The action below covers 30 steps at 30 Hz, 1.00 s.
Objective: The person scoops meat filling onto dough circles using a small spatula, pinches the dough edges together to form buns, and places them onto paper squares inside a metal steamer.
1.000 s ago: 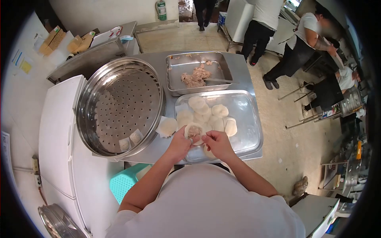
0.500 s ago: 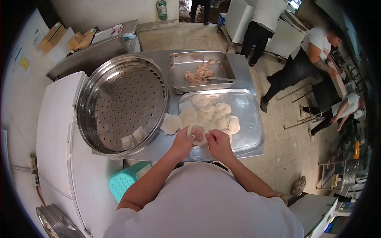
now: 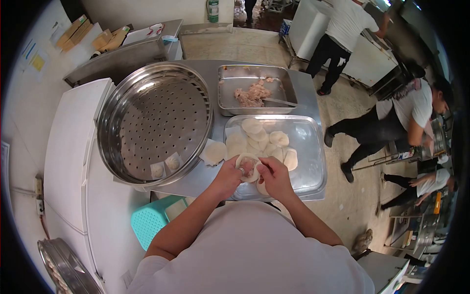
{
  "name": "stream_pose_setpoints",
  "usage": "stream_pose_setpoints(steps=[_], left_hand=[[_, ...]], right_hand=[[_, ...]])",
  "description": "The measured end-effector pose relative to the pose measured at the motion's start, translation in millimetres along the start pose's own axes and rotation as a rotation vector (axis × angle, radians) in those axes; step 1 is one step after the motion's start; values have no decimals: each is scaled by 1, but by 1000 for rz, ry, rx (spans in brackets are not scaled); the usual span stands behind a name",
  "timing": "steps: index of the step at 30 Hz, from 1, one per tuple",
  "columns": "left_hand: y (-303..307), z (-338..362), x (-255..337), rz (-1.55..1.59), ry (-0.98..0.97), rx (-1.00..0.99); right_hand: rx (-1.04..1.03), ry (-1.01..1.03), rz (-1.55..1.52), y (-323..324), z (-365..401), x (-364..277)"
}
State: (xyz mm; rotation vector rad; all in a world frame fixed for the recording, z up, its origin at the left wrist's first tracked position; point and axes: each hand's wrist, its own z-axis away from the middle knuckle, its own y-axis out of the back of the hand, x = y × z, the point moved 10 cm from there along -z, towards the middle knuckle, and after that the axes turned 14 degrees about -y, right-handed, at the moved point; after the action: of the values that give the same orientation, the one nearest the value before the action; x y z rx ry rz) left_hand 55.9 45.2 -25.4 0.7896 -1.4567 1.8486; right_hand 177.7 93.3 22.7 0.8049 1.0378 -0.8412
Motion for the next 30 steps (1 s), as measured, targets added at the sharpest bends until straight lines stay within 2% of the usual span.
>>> stream_pose_setpoints(steps=[7,10,17,20,23,28,30], left_hand=[[-1,-7,-6,26,68,-2],[4,-12,-10,-15,28,-34],[1,-18,-3,-180,-29,-87],[5,-20,-10,-18,29,-51],[-20,-5,43,-495,-157,-200],[-9,-9,31,-365,-144,-126],[-9,-9,30,-339,-142,-113]], right_hand=[[-9,-46,-50,7,-3,2],[31,84,65,9,-5,-1],[-10,-64,-28,8,-8,-1],[-22,-74,-36,7,-10,1],[0,-57,28,9,-11,-2],[80,131,205,10,-6,-10],[67,42,20,10,-4,-9]])
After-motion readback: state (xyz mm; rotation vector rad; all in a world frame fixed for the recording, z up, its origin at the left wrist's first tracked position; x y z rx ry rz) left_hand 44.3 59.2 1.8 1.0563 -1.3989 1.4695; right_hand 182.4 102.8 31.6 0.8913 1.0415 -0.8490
